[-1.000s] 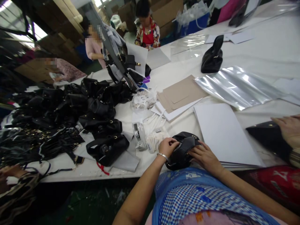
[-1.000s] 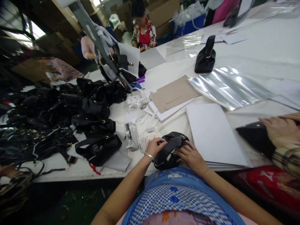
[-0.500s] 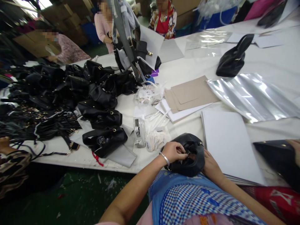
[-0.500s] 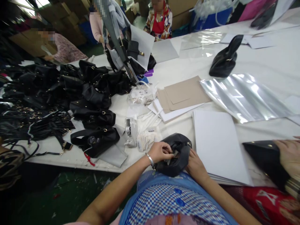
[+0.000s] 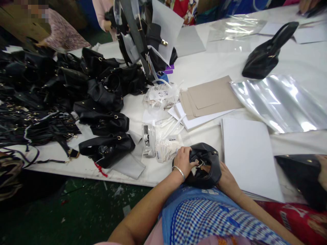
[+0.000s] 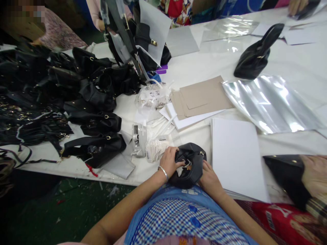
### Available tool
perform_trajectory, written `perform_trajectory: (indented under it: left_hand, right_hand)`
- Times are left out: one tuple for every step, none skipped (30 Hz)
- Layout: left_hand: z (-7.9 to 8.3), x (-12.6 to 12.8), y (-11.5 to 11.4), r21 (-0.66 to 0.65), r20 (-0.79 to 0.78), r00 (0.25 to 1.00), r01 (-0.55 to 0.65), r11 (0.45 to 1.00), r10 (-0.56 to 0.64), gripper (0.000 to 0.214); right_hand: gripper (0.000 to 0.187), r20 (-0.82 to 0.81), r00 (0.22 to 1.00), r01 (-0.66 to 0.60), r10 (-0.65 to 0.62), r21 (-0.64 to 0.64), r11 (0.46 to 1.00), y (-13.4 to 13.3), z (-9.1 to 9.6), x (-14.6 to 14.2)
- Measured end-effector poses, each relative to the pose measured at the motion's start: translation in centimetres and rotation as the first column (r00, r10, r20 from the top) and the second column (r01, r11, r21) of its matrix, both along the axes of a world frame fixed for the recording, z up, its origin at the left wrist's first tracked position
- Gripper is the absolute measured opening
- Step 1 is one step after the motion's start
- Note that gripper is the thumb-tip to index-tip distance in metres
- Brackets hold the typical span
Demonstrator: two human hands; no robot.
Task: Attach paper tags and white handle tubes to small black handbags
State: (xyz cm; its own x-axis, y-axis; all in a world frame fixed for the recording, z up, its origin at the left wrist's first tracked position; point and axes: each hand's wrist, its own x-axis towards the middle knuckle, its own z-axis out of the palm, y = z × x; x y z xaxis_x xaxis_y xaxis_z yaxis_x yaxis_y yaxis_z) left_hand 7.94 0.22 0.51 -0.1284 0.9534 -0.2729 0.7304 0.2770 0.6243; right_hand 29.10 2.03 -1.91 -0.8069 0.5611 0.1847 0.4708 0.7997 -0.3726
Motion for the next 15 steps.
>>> perform_trajectory:
  left_hand:
    - [-0.3, 0.0, -0.1, -0.002, 0.02, 1.0, -0.018, 1.0, 0.018, 0.052]
    - [-0.6, 0.1, -0.1, -0.004, 0.044, 0.999, -0.024, 1.0, 0.024, 0.051]
    - [-0.9, 0.1, -0.2, -0.008, 0.071, 0.997, -0.024, 1.0, 0.025, 0.048]
    - [-1.2, 0.1, -0.3, -0.013, 0.099, 0.995, -0.021, 1.0, 0.022, 0.044]
    - [-1.4, 0.1, -0.3, -0.015, 0.125, 0.992, -0.018, 1.0, 0.02, 0.041]
    - [-1.6, 0.1, -0.4, -0.016, 0.146, 0.989, -0.016, 1.0, 0.018, 0.039]
    - [-1.7, 0.0, -0.4, -0.018, 0.167, 0.986, -0.015, 1.0, 0.018, 0.037]
    - [-1.8, 0.0, -0.5, -0.019, 0.192, 0.981, -0.016, 1.0, 0.019, 0.035]
    - [-1.9, -0.1, -0.6, -0.021, 0.223, 0.974, -0.022, 1.0, 0.026, 0.033]
    - [-1.9, -0.2, -0.7, -0.023, 0.261, 0.965, -0.03, 0.999, 0.035, 0.032]
    - [-1.9, -0.3, -0.7, -0.028, 0.304, 0.951, -0.044, 0.999, 0.051, 0.03]
    - [-2.0, -0.3, -0.8, -0.037, 0.35, 0.934, -0.065, 0.997, 0.074, 0.028]
    - [-2.1, -0.4, -0.9, -0.049, 0.396, 0.913, -0.089, 0.995, 0.101, 0.027]
    - [-2.1, -0.5, -0.9, -0.064, 0.438, 0.89, -0.113, 0.992, 0.129, 0.025]
    - [-2.2, -0.6, -0.9, -0.08, 0.474, 0.867, -0.131, 0.988, 0.154, 0.025]
  right_hand:
    - [0.029, -0.001, 1.0, -0.005, 0.005, 0.016, 1.0, 0.1, 0.0, 0.0]
    - [0.028, -0.002, 1.0, -0.007, 0.007, 0.033, 0.999, 0.1, 0.0, -0.1]
    - [0.027, -0.001, 1.0, -0.007, 0.007, 0.048, 0.999, 0.2, 0.0, -0.2]
    - [0.026, 0.001, 1.0, -0.004, 0.004, 0.058, 0.998, 0.3, 0.0, -0.4]
    - [0.026, 0.005, 1.0, 0.004, -0.004, 0.062, 0.998, 0.4, -0.1, -0.6]
    - [0.026, 0.007, 1.0, 0.016, -0.016, 0.059, 0.998, 0.6, 0.0, -0.8]
    - [0.026, 0.007, 1.0, 0.029, -0.03, 0.049, 0.998, 0.7, 0.0, -1.0]
    - [0.026, 0.005, 0.999, 0.042, -0.042, 0.035, 0.998, 0.8, 0.1, -1.3]
    - [0.027, 0.005, 0.998, 0.055, -0.055, 0.019, 0.998, 0.9, 0.2, -1.5]
    - [0.027, 0.009, 0.998, 0.067, -0.067, 0.0, 0.998, 1.0, 0.4, -1.7]
    - [0.028, 0.016, 0.997, 0.078, -0.077, -0.017, 0.997, 1.1, 0.5, -2.0]
    - [0.028, 0.025, 0.996, 0.088, -0.087, -0.032, 0.996, 1.1, 0.6, -2.1]
    - [0.027, 0.036, 0.995, 0.098, -0.096, -0.044, 0.994, 1.2, 0.7, -2.3]
    - [0.027, 0.048, 0.993, 0.107, -0.105, -0.052, 0.993, 1.2, 0.7, -2.4]
    - [0.026, 0.058, 0.992, 0.114, -0.111, -0.056, 0.992, 1.2, 0.7, -2.5]
